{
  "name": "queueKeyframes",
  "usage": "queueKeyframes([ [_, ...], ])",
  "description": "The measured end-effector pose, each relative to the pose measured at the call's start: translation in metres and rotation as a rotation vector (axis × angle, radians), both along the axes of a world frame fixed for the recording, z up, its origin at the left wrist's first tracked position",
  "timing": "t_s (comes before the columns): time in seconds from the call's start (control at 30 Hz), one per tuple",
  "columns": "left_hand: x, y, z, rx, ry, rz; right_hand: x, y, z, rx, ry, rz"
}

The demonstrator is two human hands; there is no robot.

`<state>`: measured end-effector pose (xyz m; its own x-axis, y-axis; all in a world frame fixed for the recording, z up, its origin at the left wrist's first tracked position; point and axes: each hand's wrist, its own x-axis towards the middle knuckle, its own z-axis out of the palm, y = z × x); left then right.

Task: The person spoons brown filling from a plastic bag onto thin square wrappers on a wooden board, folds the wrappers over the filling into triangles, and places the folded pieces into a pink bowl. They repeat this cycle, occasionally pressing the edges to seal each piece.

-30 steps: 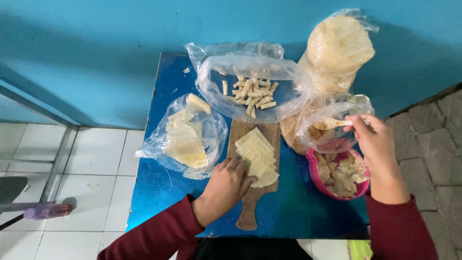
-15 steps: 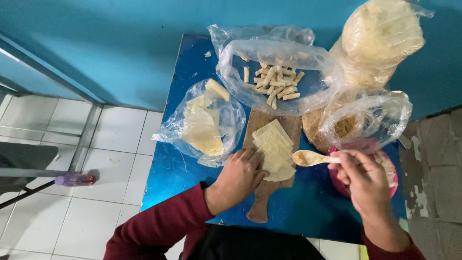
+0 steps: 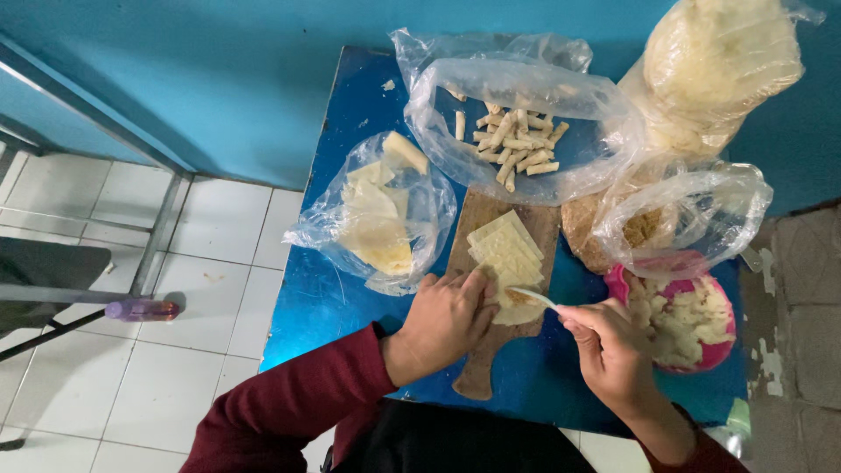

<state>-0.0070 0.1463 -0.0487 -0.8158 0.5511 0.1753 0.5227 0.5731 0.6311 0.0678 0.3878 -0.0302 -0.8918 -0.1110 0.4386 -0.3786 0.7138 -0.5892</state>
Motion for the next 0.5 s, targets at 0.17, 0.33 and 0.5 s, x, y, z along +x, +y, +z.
queueKeyframes([
  [0.17,0.002,0.0,0.005,0.058,0.001,0.004,0.002,0.002,-0.003,0.003,0.009,-0.009],
  [0.33,0.005,0.0,0.011,0.12,-0.028,-0.011,0.006,0.004,-0.004,-0.024,-0.023,-0.011],
  [0.5,0.005,0.001,0.012,0.169,-0.029,-0.022,0.006,0.005,-0.003,0.016,0.018,0.022],
])
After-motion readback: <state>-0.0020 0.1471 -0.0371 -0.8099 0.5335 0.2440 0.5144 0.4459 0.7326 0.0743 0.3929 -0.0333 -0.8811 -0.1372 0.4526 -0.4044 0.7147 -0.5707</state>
